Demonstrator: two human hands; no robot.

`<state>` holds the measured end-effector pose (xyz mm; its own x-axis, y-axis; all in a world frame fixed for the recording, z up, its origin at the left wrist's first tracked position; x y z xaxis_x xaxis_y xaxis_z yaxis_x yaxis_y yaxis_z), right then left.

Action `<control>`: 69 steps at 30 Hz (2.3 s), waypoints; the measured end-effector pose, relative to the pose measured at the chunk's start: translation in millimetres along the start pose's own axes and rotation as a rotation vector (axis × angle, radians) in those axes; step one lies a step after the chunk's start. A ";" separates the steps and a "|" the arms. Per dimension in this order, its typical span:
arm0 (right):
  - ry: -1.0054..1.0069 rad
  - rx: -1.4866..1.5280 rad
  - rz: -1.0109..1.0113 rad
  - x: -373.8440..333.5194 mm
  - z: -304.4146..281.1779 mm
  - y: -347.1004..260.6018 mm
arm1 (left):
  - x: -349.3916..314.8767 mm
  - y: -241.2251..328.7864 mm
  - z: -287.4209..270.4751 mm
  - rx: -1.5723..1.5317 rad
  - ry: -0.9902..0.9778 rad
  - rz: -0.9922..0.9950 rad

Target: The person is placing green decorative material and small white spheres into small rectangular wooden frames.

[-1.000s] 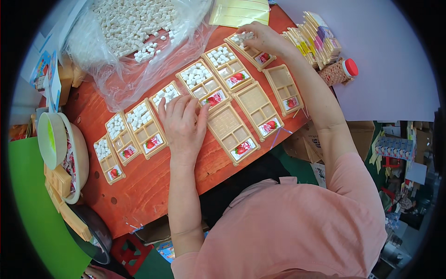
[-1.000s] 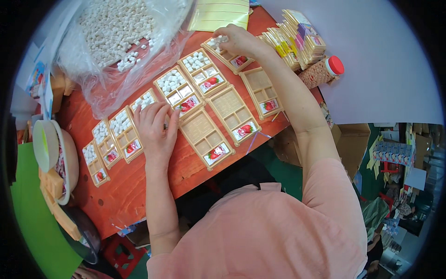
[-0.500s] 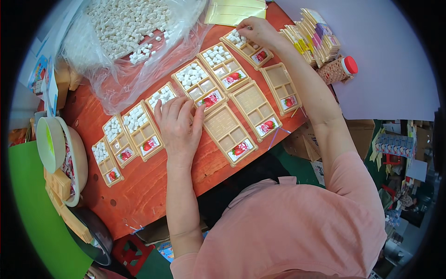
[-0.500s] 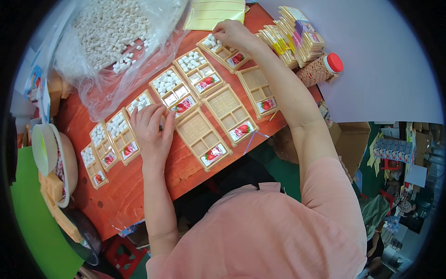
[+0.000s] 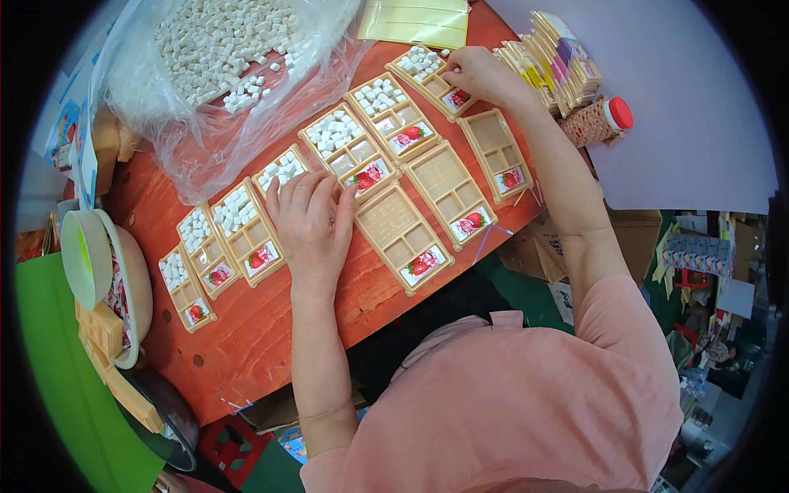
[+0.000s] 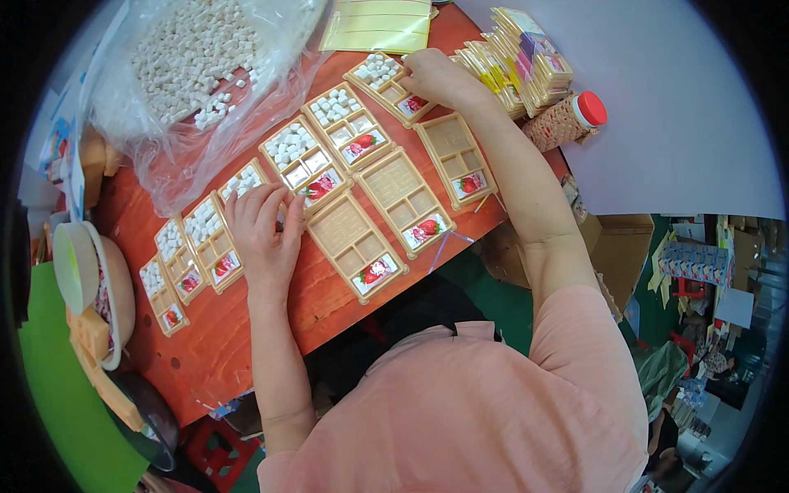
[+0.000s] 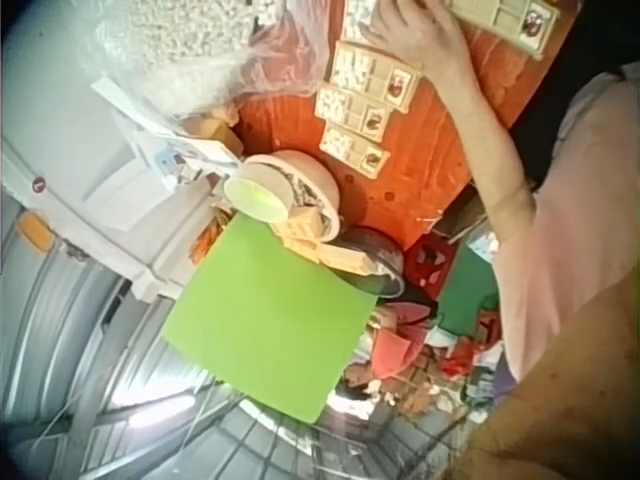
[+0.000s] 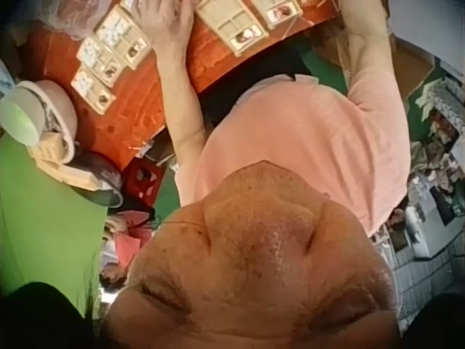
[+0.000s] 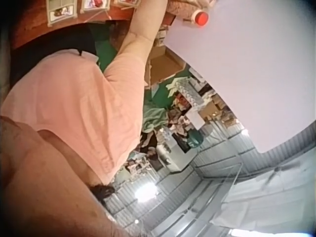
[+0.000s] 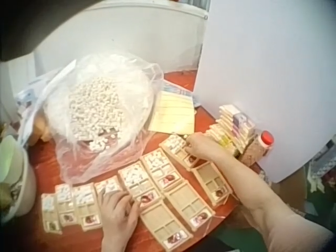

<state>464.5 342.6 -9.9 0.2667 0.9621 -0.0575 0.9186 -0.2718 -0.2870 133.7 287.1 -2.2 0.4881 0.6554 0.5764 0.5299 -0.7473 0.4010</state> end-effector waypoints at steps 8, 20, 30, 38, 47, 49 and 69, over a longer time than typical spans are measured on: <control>0.201 0.092 -0.062 36.2 -0.4 24.2 | 1.3 5.1 -1.0 0.011 -0.007 0.009; 0.151 0.258 -0.136 18.6 -11.4 -21.0 | -1.3 0.2 -1.7 0.013 0.014 -0.008; -0.061 0.297 -0.409 -9.1 36.9 -106.2 | -1.6 -0.1 -1.1 0.007 0.029 0.011; 0.022 0.430 -0.390 -3.5 30.1 -95.0 | -0.1 3.5 -0.9 -0.002 0.025 0.028; 0.134 0.644 -0.241 -4.5 19.2 -81.8 | -1.3 1.2 -1.1 -0.001 0.023 0.012; 0.168 0.453 -0.356 -11.0 25.0 -90.3 | -1.7 0.8 -1.1 -0.009 0.025 0.011; 0.149 0.308 -0.417 -8.9 37.6 -116.8 | 0.6 2.8 -2.3 0.006 0.028 0.022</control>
<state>343.9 366.7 -11.9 -0.0433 0.9670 0.2509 0.8330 0.1736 -0.5253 133.8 285.1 0.9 0.4798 0.6355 0.6049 0.5236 -0.7606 0.3838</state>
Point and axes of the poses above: each hand's wrist, its own x-axis towards the middle knuckle, its own z-axis out of the palm, y = z × x, the point moved 8 cm from there along x, towards the middle knuckle, and after that the axes turned 4 degrees about z, right-handed, at the moved point
